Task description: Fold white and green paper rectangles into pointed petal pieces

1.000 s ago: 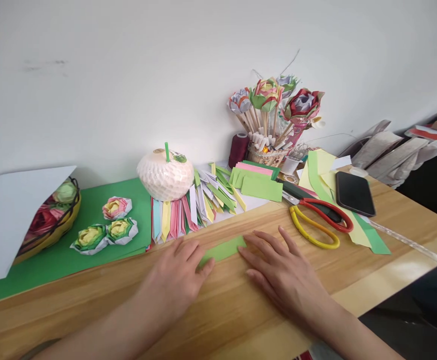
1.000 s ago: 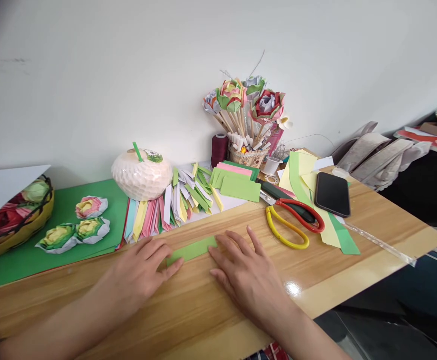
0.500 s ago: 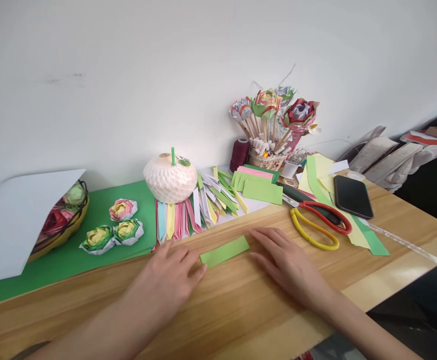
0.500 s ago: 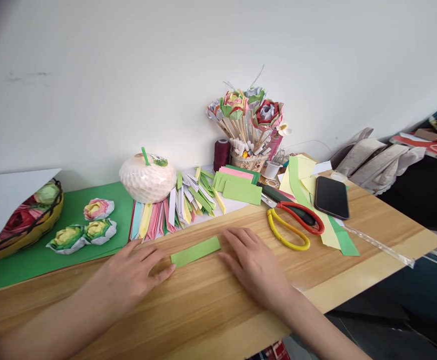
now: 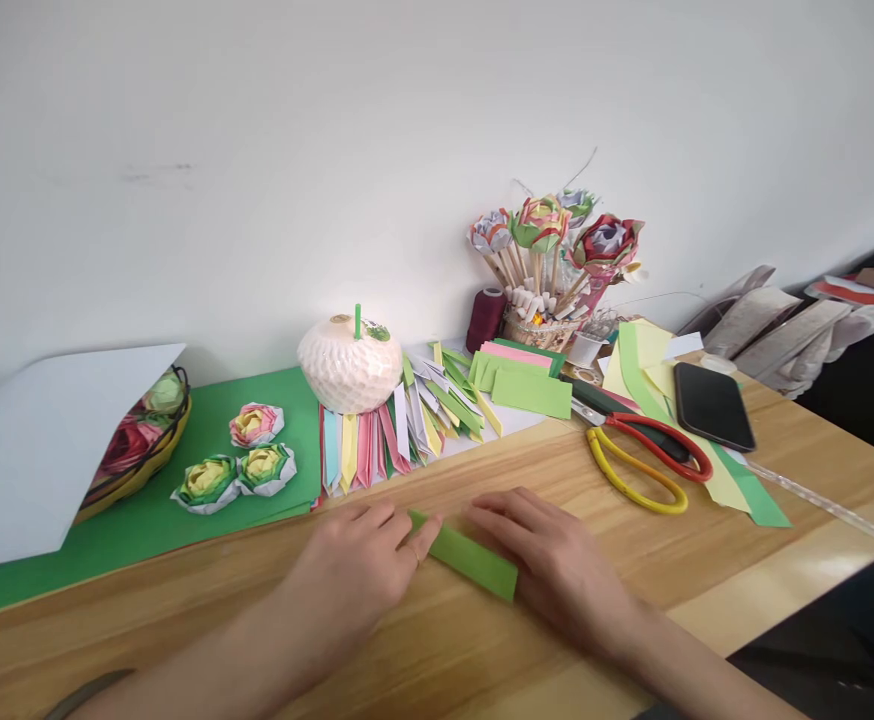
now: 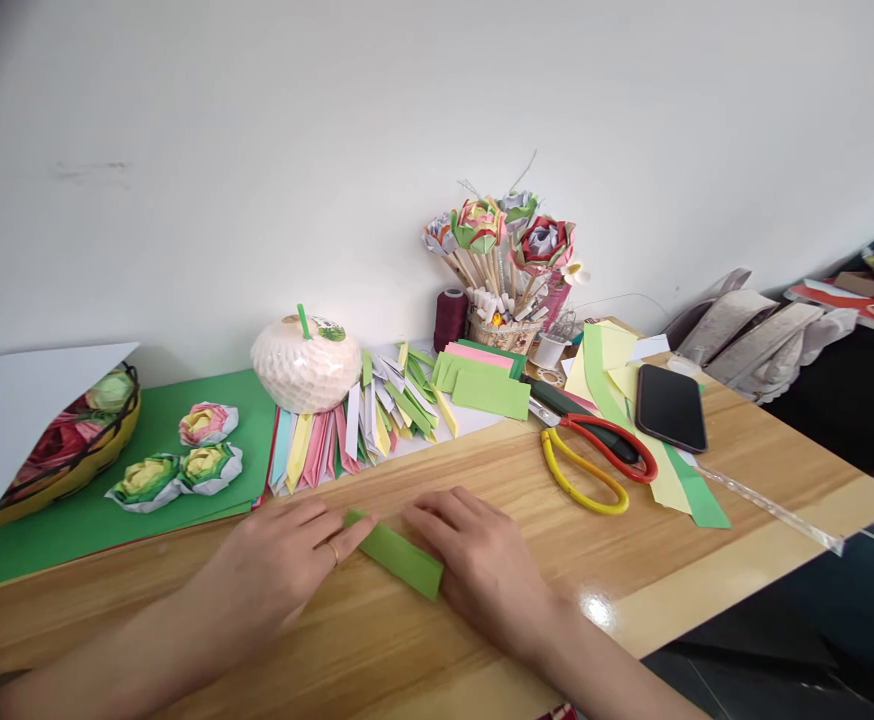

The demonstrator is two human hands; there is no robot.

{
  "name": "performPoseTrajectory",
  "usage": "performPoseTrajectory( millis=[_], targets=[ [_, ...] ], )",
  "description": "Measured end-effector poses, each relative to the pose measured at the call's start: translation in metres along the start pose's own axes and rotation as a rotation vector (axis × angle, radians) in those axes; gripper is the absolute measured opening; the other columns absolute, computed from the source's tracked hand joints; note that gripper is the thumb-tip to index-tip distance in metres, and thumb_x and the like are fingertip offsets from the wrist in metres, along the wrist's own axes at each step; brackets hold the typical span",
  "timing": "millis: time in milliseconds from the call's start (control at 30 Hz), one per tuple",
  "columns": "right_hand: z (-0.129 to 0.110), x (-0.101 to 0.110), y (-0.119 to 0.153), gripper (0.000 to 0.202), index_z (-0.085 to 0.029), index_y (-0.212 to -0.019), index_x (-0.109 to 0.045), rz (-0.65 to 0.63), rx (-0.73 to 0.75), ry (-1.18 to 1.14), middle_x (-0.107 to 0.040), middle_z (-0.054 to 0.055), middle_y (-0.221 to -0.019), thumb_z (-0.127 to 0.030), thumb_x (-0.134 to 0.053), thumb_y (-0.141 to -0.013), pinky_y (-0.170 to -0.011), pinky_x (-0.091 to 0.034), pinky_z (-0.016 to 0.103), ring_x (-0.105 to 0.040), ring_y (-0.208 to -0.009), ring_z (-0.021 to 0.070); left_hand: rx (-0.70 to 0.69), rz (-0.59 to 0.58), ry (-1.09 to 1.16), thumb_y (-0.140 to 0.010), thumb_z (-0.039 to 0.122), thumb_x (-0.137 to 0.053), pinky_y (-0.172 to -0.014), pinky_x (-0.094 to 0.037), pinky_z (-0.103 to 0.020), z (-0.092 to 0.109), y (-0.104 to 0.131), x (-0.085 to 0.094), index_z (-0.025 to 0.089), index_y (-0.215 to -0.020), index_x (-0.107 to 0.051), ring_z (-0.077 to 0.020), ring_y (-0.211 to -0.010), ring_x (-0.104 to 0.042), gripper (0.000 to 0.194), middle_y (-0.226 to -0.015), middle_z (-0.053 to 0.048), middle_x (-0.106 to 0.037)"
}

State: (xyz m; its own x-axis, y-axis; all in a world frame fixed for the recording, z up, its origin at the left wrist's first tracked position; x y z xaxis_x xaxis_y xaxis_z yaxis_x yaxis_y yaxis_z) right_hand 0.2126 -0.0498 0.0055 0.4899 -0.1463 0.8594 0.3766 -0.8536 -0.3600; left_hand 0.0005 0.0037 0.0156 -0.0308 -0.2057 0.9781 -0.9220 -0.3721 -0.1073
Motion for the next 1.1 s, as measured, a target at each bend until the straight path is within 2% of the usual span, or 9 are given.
performPoseTrajectory(
  millis=[133, 333, 400, 500, 667, 800, 900, 1000, 1100],
  targets=[
    [-0.017, -0.006, -0.004, 0.024, -0.018, -0.103, -0.062, -0.053, 0.029, -0.053, -0.067, 0.008, -0.091, -0.014, -0.043, -0.09, -0.067, -0.051, 0.032, -0.059, -0.078, 0.0191, 0.06, -0.016, 0.118, -0.088, 0.012, -0.045, -0.057, -0.049, -0.028, 0.008, -0.001, 0.001, 0.008, -0.134, -0.043, -0.0212, -0.076, -0.064, 0.045, -0.084, -0.007, -0.068],
    [-0.029, -0.012, -0.006, 0.021, -0.018, -0.089, -0.063, -0.056, 0.028, -0.045, -0.065, 0.005, -0.082, -0.017, -0.042, -0.092, -0.063, -0.048, 0.029, -0.057, -0.073, 0.0173, 0.191, -0.028, 0.476, -0.091, 0.016, -0.045, -0.068, -0.052, -0.03, 0.011, -0.004, 0.0, 0.018, -0.109, -0.063, -0.0198, -0.079, -0.064, 0.025, -0.086, -0.004, -0.068],
    [-0.029, -0.012, -0.005, 0.021, -0.018, -0.093, -0.062, -0.057, 0.025, -0.061, -0.065, 0.005, -0.083, -0.016, -0.042, -0.092, -0.063, -0.049, 0.029, -0.058, -0.073, 0.0172, 0.219, 0.018, 0.58, -0.091, 0.014, -0.043, -0.073, -0.052, -0.029, 0.009, -0.004, 0.0, 0.019, -0.101, -0.066, -0.0183, -0.081, -0.064, 0.026, -0.087, -0.004, -0.069],
    [-0.026, -0.009, -0.003, 0.024, -0.017, -0.107, -0.059, -0.044, 0.04, -0.123, -0.066, 0.007, -0.095, -0.013, -0.04, -0.092, -0.071, -0.052, 0.029, -0.062, -0.082, 0.0176, 0.23, 0.063, 0.684, -0.092, 0.012, -0.038, -0.08, -0.052, -0.028, 0.005, -0.005, 0.0, 0.017, -0.108, -0.065, -0.0172, -0.088, -0.064, 0.031, -0.097, -0.005, -0.069],
    [-0.024, -0.01, -0.003, 0.038, -0.016, -0.126, -0.046, -0.081, 0.07, -0.199, -0.057, 0.012, -0.123, -0.01, -0.041, -0.089, -0.088, -0.052, 0.029, -0.058, -0.11, 0.0185, 0.279, 0.036, 0.823, -0.093, 0.015, -0.042, -0.087, -0.052, -0.026, -0.001, -0.01, -0.001, 0.021, -0.128, -0.053, -0.0147, -0.102, -0.063, 0.037, -0.113, -0.004, -0.066],
    [-0.015, -0.015, -0.013, 0.044, -0.018, -0.13, -0.042, -0.129, 0.05, -0.236, -0.05, 0.013, -0.131, -0.01, -0.045, -0.087, -0.092, -0.051, 0.032, -0.055, -0.115, 0.0189, 0.388, 0.09, 0.785, -0.089, 0.013, -0.049, -0.094, -0.049, -0.034, -0.006, -0.011, -0.009, 0.019, -0.13, -0.05, -0.0184, -0.114, -0.058, 0.042, -0.126, -0.008, -0.06],
    [-0.004, -0.022, -0.026, 0.042, -0.02, -0.129, -0.043, -0.098, 0.055, -0.248, -0.048, 0.013, -0.131, -0.012, -0.047, -0.088, -0.09, -0.052, 0.033, -0.057, -0.111, 0.0189, 0.436, 0.124, 0.9, -0.092, 0.013, -0.043, -0.097, -0.048, -0.035, -0.01, -0.01, -0.017, 0.018, -0.143, -0.031, -0.0175, -0.12, -0.054, 0.052, -0.136, -0.011, -0.051],
    [0.007, -0.029, -0.036, 0.041, -0.019, -0.128, -0.044, -0.029, 0.075, -0.202, -0.049, 0.013, -0.123, -0.014, -0.047, -0.088, -0.077, -0.055, 0.03, -0.061, -0.096, 0.0173, 0.425, 0.125, 1.044, -0.095, 0.009, -0.033, -0.099, -0.046, -0.037, -0.013, -0.01, -0.019, 0.02, -0.148, -0.007, -0.0162, -0.124, -0.05, 0.061, -0.137, -0.011, -0.049],
    [0.011, -0.031, -0.041, 0.038, -0.021, -0.127, -0.048, 0.045, 0.145, -0.071, -0.054, 0.008, -0.105, -0.014, -0.044, -0.089, -0.062, -0.053, 0.026, -0.06, -0.075, 0.0138, 0.464, 0.11, 1.124, -0.092, 0.006, -0.036, -0.097, -0.047, -0.038, -0.015, -0.011, -0.02, 0.02, -0.148, -0.007, -0.017, -0.123, -0.051, 0.065, -0.135, -0.011, -0.051]
  ],
)
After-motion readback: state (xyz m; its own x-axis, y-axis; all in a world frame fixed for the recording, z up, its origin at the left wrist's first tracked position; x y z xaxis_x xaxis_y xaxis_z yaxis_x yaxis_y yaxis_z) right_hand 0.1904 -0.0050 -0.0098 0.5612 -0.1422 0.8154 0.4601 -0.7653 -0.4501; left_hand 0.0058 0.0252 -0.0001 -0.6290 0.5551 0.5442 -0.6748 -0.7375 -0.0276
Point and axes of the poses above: each hand's wrist, its own y-axis away from the middle knuckle, its own x-axis out of the back of the hand, z = x × y, the point moved 1 cm from there along -y, towards the middle knuckle
